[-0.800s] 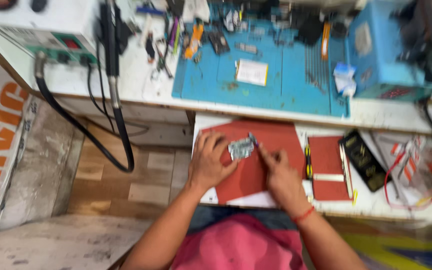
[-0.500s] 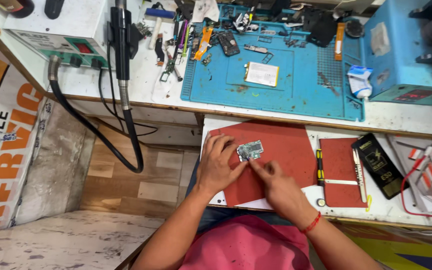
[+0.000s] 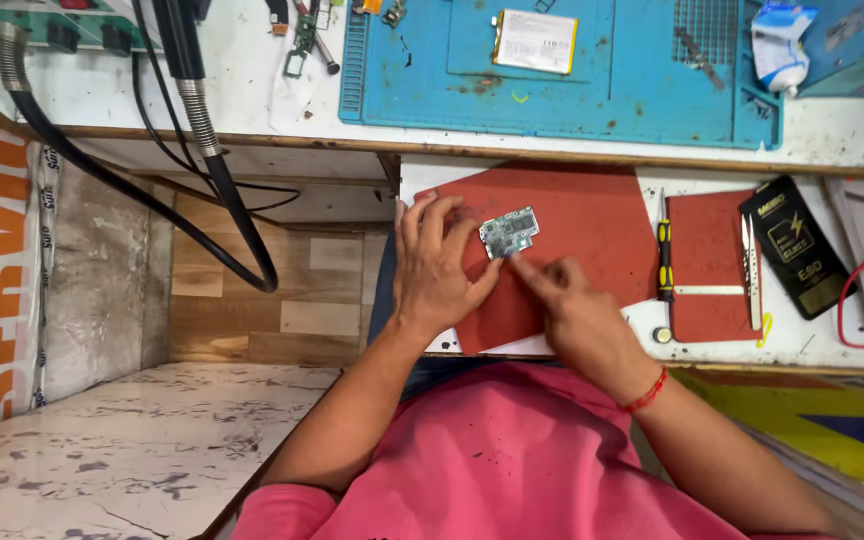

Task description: The person uses a small brush to clean a small electronic circuit board placed on a red mat. The person repeatedly brushes the surface of the board to remove debris.

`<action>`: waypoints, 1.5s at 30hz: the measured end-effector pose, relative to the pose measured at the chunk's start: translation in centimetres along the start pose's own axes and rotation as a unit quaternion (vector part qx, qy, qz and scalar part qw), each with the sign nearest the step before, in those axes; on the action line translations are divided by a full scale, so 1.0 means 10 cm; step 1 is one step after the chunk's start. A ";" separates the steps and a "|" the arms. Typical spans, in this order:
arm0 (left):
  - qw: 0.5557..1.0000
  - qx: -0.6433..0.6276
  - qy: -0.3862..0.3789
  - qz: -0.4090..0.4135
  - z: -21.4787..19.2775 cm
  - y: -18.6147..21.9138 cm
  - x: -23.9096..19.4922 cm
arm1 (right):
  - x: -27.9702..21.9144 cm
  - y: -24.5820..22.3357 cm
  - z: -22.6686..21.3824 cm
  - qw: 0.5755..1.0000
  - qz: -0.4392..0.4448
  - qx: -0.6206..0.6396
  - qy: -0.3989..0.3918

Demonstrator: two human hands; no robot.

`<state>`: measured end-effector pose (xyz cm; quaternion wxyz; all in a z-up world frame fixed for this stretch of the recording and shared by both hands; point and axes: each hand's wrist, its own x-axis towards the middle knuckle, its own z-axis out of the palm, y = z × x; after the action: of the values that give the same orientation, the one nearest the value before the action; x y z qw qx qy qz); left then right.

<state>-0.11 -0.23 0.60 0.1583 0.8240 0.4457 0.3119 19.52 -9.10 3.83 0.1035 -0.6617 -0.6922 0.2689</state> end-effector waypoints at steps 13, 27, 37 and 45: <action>0.999 -0.044 -0.026 -0.013 -0.06 -0.02 0.02 | 0.11 0.02 0.01 1.000 -0.008 0.007 0.027; 1.000 -0.018 -0.005 0.012 -0.06 0.00 0.06 | 0.07 -0.07 -0.11 0.999 -0.016 -0.037 -0.028; 1.000 -0.017 -0.003 0.009 -0.10 0.09 0.17 | 0.13 -0.05 -0.13 0.999 0.032 -0.013 0.039; 0.999 -0.027 -0.018 -0.002 -0.10 0.07 0.12 | 0.13 0.09 -0.09 0.999 0.008 0.010 0.049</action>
<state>0.16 0.34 2.16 0.1895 0.8240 0.4360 0.3083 20.62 -7.69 3.81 0.1414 -0.6783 -0.6785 0.2441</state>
